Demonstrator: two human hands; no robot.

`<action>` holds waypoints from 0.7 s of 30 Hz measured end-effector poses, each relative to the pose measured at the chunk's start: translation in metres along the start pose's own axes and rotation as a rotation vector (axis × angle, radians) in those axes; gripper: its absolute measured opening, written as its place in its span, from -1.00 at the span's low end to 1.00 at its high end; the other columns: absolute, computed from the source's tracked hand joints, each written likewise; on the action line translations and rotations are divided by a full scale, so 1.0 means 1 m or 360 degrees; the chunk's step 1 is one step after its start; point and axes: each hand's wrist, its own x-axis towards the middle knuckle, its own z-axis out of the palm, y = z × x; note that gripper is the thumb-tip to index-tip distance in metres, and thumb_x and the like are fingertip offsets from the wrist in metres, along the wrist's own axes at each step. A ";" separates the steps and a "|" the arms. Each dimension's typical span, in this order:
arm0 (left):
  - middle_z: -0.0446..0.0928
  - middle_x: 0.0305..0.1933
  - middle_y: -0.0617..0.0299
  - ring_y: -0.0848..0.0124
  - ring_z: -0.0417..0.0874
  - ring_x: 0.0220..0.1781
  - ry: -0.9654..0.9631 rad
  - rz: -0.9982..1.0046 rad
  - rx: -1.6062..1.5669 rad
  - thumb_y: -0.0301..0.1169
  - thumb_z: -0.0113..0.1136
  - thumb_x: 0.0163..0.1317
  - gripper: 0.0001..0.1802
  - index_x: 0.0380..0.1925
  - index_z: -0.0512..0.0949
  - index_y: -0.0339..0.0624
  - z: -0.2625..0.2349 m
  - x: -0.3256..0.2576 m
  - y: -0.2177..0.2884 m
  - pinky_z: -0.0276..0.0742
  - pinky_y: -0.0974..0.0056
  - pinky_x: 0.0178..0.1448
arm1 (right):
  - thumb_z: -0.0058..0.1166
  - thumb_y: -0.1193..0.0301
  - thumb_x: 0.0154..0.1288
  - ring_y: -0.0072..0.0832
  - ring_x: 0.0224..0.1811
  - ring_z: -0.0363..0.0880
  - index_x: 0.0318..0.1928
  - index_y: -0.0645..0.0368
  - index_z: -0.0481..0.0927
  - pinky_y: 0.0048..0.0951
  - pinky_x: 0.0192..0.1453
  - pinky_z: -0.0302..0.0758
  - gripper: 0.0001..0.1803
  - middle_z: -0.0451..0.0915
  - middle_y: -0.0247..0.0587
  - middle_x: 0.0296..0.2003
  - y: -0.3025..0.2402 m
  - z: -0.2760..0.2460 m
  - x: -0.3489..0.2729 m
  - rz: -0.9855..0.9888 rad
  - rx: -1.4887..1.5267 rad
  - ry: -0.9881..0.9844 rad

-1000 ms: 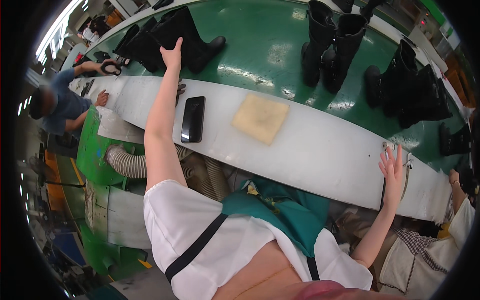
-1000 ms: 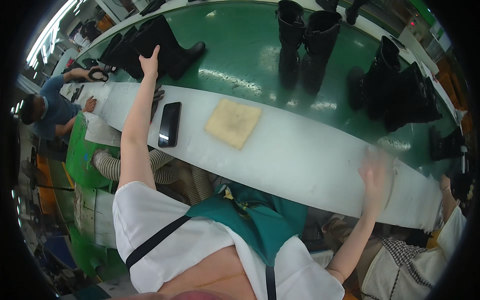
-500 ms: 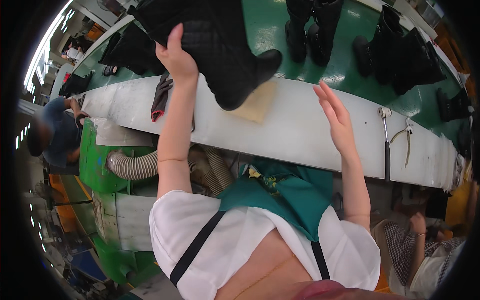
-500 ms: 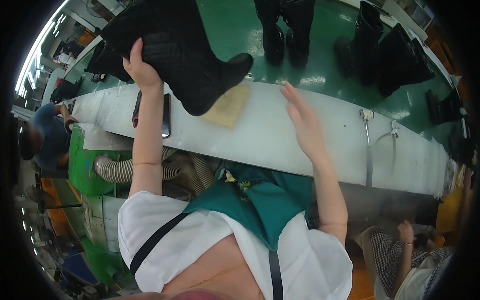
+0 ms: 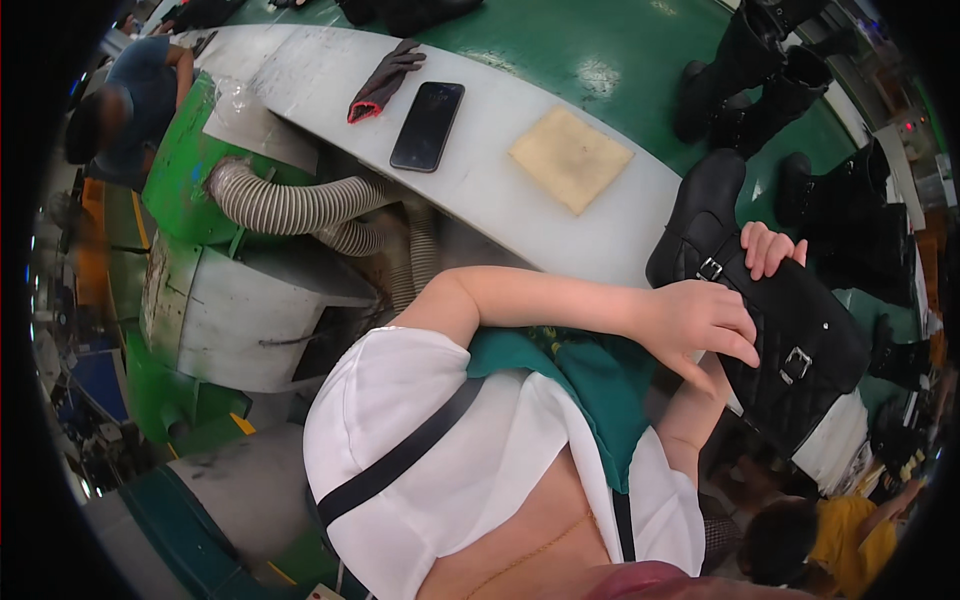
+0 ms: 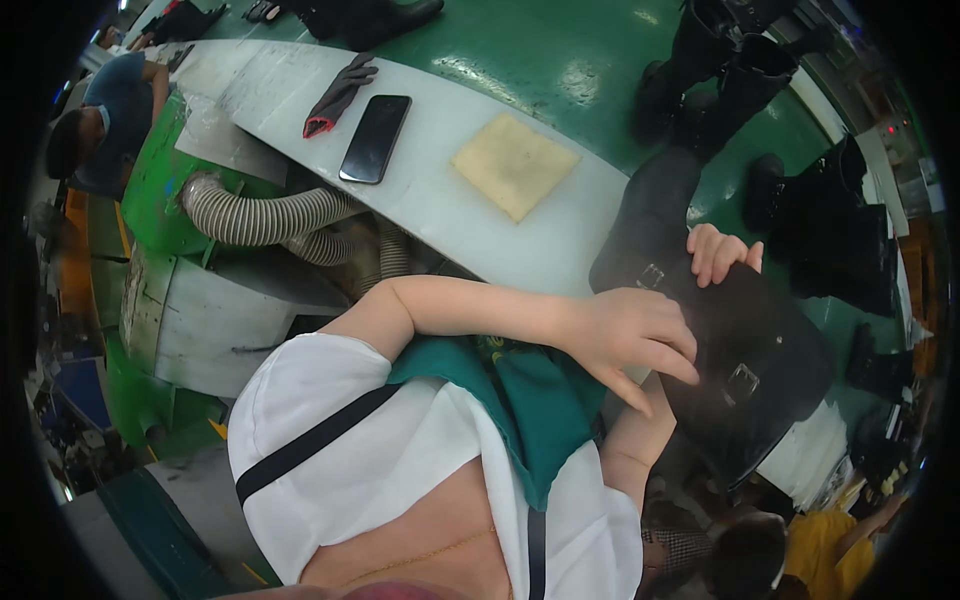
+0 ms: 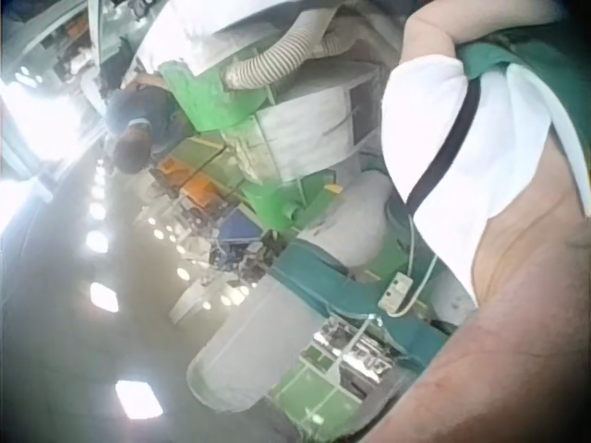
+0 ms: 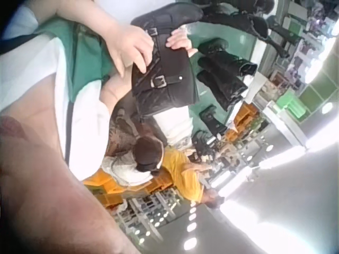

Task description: The person cleans the soles of black boots using a hammer-like tool to scrape off debris. They repeatedly pick up boots from a table, scrape the soles, and place them back down. The person also wipes the boots with a cloth and inspects the soles by hand.

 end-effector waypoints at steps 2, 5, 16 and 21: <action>0.52 -0.12 0.28 0.25 0.54 -0.18 -0.0004 -0.0038 0.0033 -0.20 0.39 -0.05 -0.54 -0.10 0.55 -0.02 -0.014 -0.017 -0.002 0.47 0.22 -0.17 | -0.80 0.11 0.52 -0.48 -0.46 0.30 -0.64 -0.01 0.36 -0.42 -0.12 0.20 -0.31 0.42 -0.39 -0.68 0.000 0.005 0.001 -0.0028 0.0017 -0.0012; 0.51 -0.06 0.19 0.21 0.49 0.02 0.0322 -0.0571 0.0218 -0.43 0.24 0.03 -0.65 -0.10 0.56 -0.08 -0.040 -0.047 0.000 0.44 0.22 0.08 | -0.76 0.13 0.52 -0.49 -0.55 0.28 -0.70 -0.01 0.34 -0.42 -0.22 0.21 -0.31 0.38 -0.41 -0.75 0.005 0.030 0.008 -0.0128 0.0008 0.0119; 0.07 0.41 -0.03 0.19 0.25 0.37 0.0615 -0.1474 -0.0860 0.03 -0.36 0.45 -0.27 0.44 -0.21 -0.14 -0.043 -0.068 -0.013 0.25 0.12 0.32 | -0.29 0.18 0.39 -0.45 -0.59 0.47 -0.62 0.01 0.49 -0.37 -0.28 0.32 -0.55 0.55 -0.42 -0.60 0.010 0.036 -0.003 -0.0506 -0.0176 -0.0484; 0.00 0.44 -0.02 0.18 0.21 0.38 0.0581 -0.1536 -0.0880 0.16 -0.39 0.40 -0.15 0.43 -0.26 -0.21 -0.026 -0.074 -0.019 0.23 0.14 0.32 | -0.51 0.13 0.45 -0.50 -0.57 0.45 -0.64 -0.02 0.46 -0.41 -0.25 0.33 -0.42 0.55 -0.44 -0.64 0.016 0.024 -0.012 -0.0701 -0.0102 -0.0727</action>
